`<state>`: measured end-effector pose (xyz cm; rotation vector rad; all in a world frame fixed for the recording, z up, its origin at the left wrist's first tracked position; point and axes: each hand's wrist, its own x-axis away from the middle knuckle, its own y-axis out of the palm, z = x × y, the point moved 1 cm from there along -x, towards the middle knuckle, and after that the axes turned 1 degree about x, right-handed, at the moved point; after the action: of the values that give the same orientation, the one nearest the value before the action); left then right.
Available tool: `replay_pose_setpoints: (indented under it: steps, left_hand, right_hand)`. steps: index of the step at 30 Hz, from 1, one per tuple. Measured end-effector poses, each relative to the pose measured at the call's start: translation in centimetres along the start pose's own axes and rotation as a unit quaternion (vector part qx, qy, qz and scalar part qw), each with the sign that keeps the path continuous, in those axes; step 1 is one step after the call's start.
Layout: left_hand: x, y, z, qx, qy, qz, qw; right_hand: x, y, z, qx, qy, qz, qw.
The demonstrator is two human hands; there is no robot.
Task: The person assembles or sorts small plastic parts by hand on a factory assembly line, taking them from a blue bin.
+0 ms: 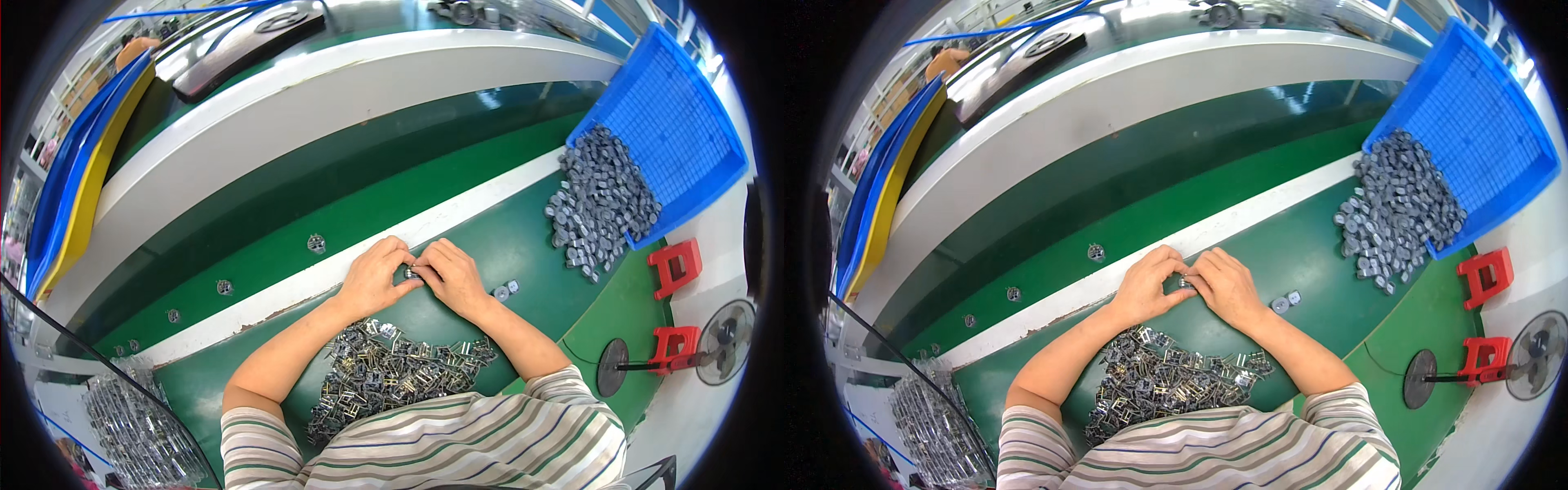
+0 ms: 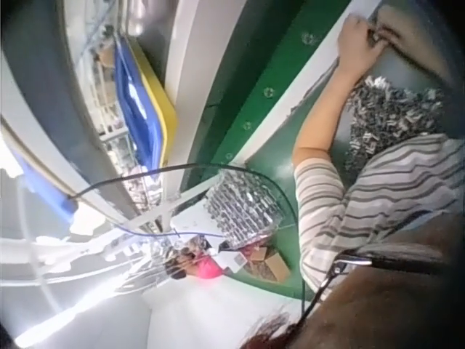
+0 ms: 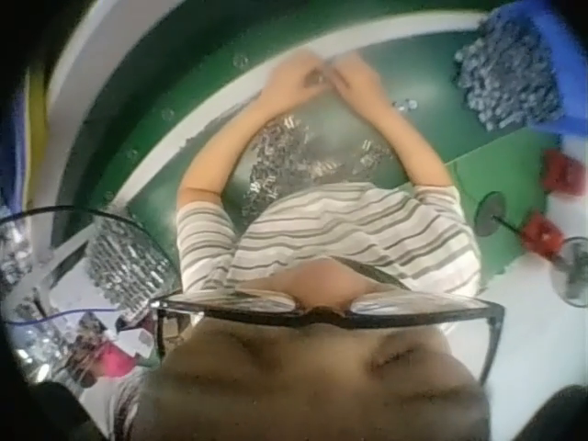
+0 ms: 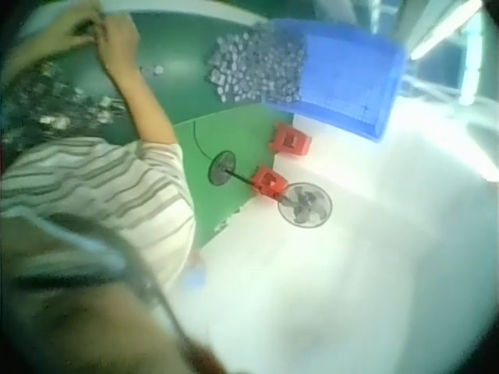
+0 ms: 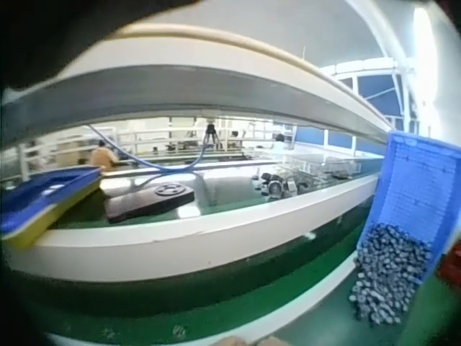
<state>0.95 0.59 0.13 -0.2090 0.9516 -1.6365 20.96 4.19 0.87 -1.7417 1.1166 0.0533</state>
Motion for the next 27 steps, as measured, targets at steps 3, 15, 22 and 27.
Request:
replay_pose_setpoints:
  steps: [3,15,22,27]
  left_hand:
    - [0.1,0.0,0.1,0.036,-0.028,0.031,0.999]
    - [-0.3,-4.6,-7.7,-0.100,-0.143,0.164,0.971]
    - [2.8,-6.3,-0.4,-0.136,-0.142,0.084,0.977]
    - [9.5,-6.2,3.5,-0.139,-0.072,0.063,0.986]
  right_hand:
    - [0.0,-1.0,-0.7,-0.021,0.004,0.003,1.000]
    - [11.7,-12.9,0.5,0.057,0.179,-0.060,0.980]
    - [11.8,-11.3,0.6,0.088,0.134,-0.150,0.976]
    - [11.0,-9.8,1.3,0.095,0.095,-0.133,0.982]
